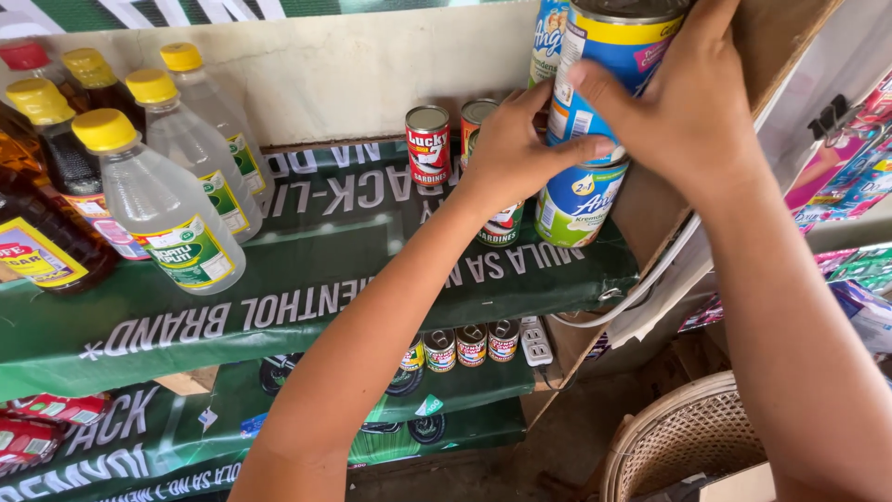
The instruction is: Organize and stock various canned goods on a shelf in a grocery store.
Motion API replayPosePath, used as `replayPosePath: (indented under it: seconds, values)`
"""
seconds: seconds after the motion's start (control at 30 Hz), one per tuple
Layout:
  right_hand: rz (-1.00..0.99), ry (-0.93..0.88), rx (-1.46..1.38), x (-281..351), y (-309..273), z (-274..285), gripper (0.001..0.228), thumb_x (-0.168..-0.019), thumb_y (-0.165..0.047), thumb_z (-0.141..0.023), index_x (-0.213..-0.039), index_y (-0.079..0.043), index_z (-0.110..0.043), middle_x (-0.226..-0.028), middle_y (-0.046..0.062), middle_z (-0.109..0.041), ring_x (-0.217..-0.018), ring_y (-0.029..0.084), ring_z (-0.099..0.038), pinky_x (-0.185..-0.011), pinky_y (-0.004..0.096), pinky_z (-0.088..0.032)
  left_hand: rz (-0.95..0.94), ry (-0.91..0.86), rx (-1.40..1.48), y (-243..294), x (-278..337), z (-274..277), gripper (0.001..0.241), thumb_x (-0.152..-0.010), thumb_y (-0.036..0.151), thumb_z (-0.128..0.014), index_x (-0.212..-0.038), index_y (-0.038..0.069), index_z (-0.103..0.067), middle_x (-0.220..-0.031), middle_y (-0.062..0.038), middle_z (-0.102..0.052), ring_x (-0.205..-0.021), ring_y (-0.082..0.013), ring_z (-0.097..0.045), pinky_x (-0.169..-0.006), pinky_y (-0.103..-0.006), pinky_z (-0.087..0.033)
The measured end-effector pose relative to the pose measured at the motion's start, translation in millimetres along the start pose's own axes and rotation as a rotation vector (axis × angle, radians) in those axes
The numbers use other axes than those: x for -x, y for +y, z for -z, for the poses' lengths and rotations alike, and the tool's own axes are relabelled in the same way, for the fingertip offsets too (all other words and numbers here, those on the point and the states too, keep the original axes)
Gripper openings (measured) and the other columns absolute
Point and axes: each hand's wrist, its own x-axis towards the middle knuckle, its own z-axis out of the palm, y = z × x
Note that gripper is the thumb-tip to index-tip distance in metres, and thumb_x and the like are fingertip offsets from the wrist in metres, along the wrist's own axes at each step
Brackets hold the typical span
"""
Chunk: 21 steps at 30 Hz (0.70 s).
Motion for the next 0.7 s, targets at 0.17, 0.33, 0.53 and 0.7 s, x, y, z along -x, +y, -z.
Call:
replayPosePath:
  seconds: [0.17,0.33,0.53,0.7]
  values:
    - [-0.164,-0.034,-0.517,3.6,26.6,-5.9,0.076,-0.096,-0.011,-0.082,-0.142,0.010,-0.026,-0.134,0.020,-0.061,-0.121,0.023,-0.066,-0.104,0.036,-0.058,-0.038,-0.020,0.172,-4.8,0.0,-6.1,0.066,-0.078,0.031,-0.090,-0.131,0.004,-0.063,-0.118,-0.010,-0.077,-0.108,-0.0200,-0.077,-0.096,-0.0345,-0.060]
    - [-0.043,0.015,-0.369,13.6,12.7,-3.9,0.067,-0.103,-0.004,-0.078,-0.137,0.012,-0.022,-0.134,0.024,-0.064,-0.123,0.028,-0.069,-0.103,0.037,-0.060,0.018,-0.096,0.340,-9.5,-6.0,-4.1,0.075,-0.079,0.022,-0.089,-0.143,0.004,-0.055,-0.123,-0.011,-0.076,-0.111,-0.0189,-0.075,-0.100,-0.0353,-0.060]
    - [-0.061,0.005,-0.129,3.9,-6.3,1.0,0.070,-0.101,-0.012,-0.084,-0.133,0.012,-0.026,-0.122,0.025,-0.070,-0.108,0.036,-0.075,-0.088,0.040,-0.060,0.061,-0.187,0.378,-8.8,-6.8,-3.3,0.077,-0.081,0.024,-0.088,-0.146,0.004,-0.051,-0.123,-0.012,-0.077,-0.111,-0.0191,-0.075,-0.099,-0.0359,-0.061]
    - [-0.042,0.019,-0.053,5.6,-1.4,-1.1,0.071,-0.096,-0.010,-0.086,-0.131,0.010,-0.028,-0.119,0.025,-0.071,-0.107,0.038,-0.075,-0.088,0.041,-0.060,0.016,-0.162,0.290,-8.4,-3.0,-2.8,0.077,-0.084,0.030,-0.086,-0.147,0.005,-0.049,-0.125,-0.011,-0.076,-0.113,-0.0195,-0.075,-0.099,-0.0350,-0.060]
